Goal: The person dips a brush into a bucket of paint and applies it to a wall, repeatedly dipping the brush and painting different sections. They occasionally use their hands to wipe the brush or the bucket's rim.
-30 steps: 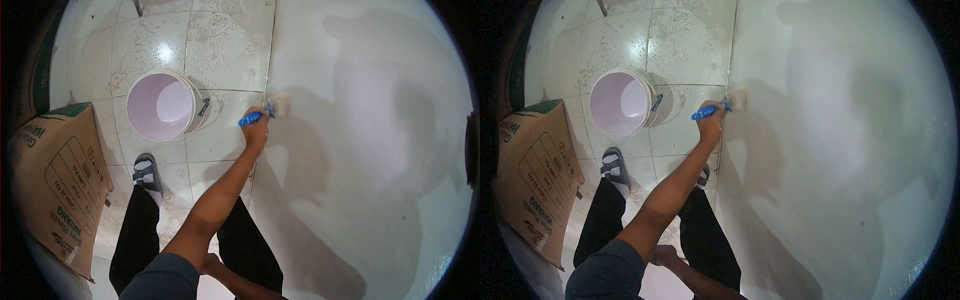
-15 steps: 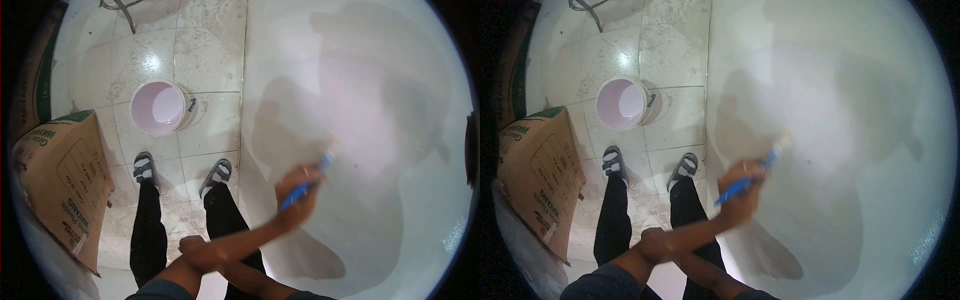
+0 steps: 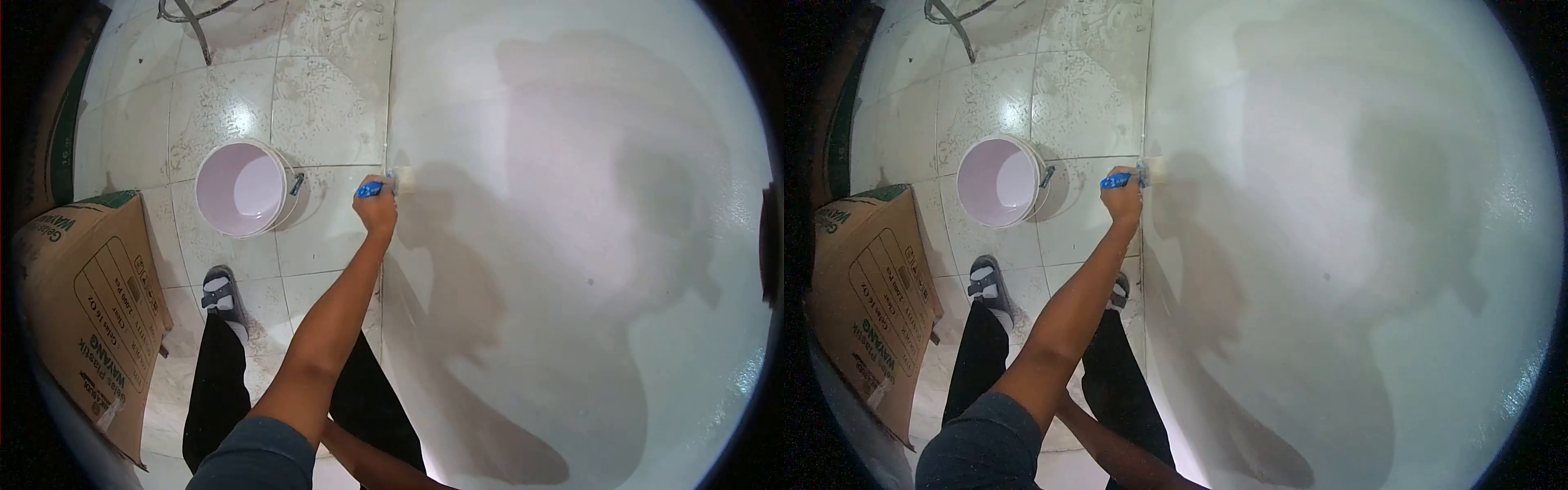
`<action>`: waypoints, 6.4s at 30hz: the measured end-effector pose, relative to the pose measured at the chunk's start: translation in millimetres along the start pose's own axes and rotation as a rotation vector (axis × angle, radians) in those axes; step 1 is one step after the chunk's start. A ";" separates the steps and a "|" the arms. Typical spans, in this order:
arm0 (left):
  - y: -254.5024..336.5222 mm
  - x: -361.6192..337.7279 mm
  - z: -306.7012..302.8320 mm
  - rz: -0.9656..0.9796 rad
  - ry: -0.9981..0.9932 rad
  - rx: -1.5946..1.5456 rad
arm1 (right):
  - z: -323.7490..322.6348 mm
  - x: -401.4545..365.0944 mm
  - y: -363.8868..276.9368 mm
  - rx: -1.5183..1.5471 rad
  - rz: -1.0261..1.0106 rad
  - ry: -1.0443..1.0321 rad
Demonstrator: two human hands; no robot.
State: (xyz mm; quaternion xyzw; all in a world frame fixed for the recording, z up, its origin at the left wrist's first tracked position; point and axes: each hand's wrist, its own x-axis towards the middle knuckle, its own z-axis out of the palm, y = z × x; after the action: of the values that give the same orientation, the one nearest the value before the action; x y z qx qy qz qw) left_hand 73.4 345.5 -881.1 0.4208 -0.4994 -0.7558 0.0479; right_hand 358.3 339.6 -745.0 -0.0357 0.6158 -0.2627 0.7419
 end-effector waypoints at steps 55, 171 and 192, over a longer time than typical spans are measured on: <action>483.1 -238.3 108.5 -0.167 -0.751 -0.635 | 113.7 -377.8 -80.9 0.599 0.072 1.064; 323.2 -187.2 110.7 0.176 -0.078 -0.156 | 54.8 -726.3 -114.2 -1.144 -0.080 1.975; 544.3 -377.6 31.4 -0.430 -0.912 -0.666 | 127.9 -773.0 -153.4 -1.100 -0.126 2.105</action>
State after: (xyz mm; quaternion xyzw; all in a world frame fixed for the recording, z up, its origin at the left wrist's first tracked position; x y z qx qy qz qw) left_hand 104.7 283.6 -221.6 0.1084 -0.1100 -0.9685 -0.1956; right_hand 344.5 508.5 35.2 -0.1463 0.9498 0.1009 -0.2576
